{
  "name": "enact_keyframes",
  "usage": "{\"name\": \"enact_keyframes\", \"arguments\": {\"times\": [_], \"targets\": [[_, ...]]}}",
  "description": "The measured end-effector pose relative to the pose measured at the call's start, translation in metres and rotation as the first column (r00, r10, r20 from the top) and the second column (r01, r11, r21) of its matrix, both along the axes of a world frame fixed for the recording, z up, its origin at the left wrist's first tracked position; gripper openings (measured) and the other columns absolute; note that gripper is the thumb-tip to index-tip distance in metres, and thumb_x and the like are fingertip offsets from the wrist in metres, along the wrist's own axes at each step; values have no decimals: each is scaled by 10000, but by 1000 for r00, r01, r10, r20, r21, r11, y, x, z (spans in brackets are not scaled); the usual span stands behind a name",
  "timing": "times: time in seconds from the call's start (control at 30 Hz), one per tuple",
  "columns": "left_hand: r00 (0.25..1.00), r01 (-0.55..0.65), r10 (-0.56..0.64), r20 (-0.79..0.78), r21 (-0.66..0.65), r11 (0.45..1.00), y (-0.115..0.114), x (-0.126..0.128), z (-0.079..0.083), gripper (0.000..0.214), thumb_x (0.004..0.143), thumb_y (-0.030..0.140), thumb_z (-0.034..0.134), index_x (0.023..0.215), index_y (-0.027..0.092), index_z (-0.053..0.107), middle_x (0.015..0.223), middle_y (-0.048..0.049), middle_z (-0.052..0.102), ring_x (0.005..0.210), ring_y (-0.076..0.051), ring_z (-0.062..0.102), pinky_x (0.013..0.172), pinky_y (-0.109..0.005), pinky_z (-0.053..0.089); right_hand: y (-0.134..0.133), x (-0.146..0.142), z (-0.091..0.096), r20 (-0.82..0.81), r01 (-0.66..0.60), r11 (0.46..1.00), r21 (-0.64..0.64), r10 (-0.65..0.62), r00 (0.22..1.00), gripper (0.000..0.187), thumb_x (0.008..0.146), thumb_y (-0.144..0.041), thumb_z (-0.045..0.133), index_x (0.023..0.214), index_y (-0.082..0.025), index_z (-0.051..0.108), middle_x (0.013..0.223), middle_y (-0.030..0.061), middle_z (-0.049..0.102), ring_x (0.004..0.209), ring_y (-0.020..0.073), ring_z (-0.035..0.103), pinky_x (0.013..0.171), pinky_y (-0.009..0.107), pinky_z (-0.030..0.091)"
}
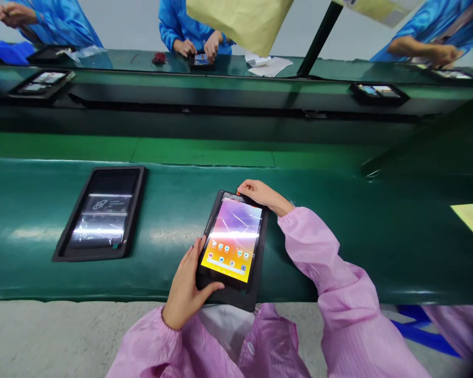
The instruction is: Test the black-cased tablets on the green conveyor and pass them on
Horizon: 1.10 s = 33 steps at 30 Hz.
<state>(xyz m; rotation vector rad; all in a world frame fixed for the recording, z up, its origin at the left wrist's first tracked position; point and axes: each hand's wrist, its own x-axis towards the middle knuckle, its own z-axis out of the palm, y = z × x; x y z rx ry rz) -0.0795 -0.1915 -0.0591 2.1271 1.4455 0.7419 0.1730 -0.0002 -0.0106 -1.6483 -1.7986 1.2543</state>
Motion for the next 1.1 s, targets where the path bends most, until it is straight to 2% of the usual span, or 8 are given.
{"name": "enact_keyframes", "arguments": {"times": [0.33, 0.5, 0.67, 0.8, 0.87, 0.97, 1.0, 1.1], "targets": [[1000, -13, 13, 21, -11, 1000, 0, 0, 0, 1049, 746, 523, 695, 1523, 260, 41, 1479, -164, 392, 1351, -327, 394, 1065, -523, 385, 2, 0, -12, 33, 24, 999, 49, -26, 999, 121, 805, -259, 565, 752, -161, 613, 656, -25, 578, 569, 86, 471, 551, 206, 338], [999, 28, -28, 34, 6, 1000, 2, -3, -1, 1080, 727, 516, 715, 1522, 262, 30, 1481, -177, 382, 1359, -337, 381, 1068, -537, 377, 8, 3, -13, 97, 147, 978, 147, -162, 982, 117, 823, -236, 506, 774, -173, 591, 705, -10, 631, 596, 94, 501, 583, 207, 366], [992, 121, -118, 53, -63, 991, 1, -10, 4, 1240, 636, 548, 771, 1520, 257, -48, 1525, -215, 273, 1387, -387, 305, 1086, -596, 322, -8, 48, 3, 231, 298, 909, 291, -369, 900, 142, 831, -256, 470, 805, -176, 585, 760, 23, 636, 680, 135, 540, 682, 254, 401], [987, 159, -155, 38, -108, 981, -6, -16, 7, 1230, 664, 511, 768, 1515, 254, -83, 1546, -221, 209, 1403, -391, 247, 1109, -619, 255, -43, 93, 6, 386, 328, 882, 338, -448, 806, 97, 759, -239, 567, 763, -156, 617, 837, 94, 620, 857, 239, 547, 838, 388, 393], [993, 120, -116, 33, -117, 986, -13, -18, 7, 1162, 709, 484, 744, 1517, 269, -63, 1539, -207, 244, 1397, -380, 268, 1105, -612, 270, -67, 100, 5, 461, 346, 824, 448, -544, 701, 273, 765, -289, 607, 976, -116, 628, 1054, 181, 584, 1030, 324, 498, 899, 476, 362], [999, -20, 26, 41, -155, 988, -25, -16, 5, 1022, 790, 432, 683, 1517, 307, -25, 1509, -161, 340, 1378, -342, 338, 1085, -572, 341, -119, 80, 6, 478, 284, 704, 651, -671, 567, 566, 844, -455, 558, 1275, -95, 488, 1258, 243, 479, 1149, 373, 436, 923, 522, 364], [997, -65, 72, 39, -162, 985, -30, -12, 5, 1001, 803, 419, 672, 1516, 310, -21, 1501, -150, 359, 1374, -332, 352, 1084, -562, 350, -140, 67, 6, 460, 264, 708, 656, -651, 604, 565, 867, -495, 519, 1279, -111, 490, 1227, 223, 509, 1124, 360, 462, 920, 512, 384], [983, -179, 183, 27, -108, 978, -42, 8, 5, 959, 828, 375, 647, 1520, 290, -11, 1490, -154, 372, 1360, -333, 379, 1068, -566, 371, -199, 22, 3, 377, 202, 884, 421, -374, 847, 474, 913, -523, 426, 1237, -197, 540, 981, 124, 615, 940, 286, 574, 832, 435, 483]]}}
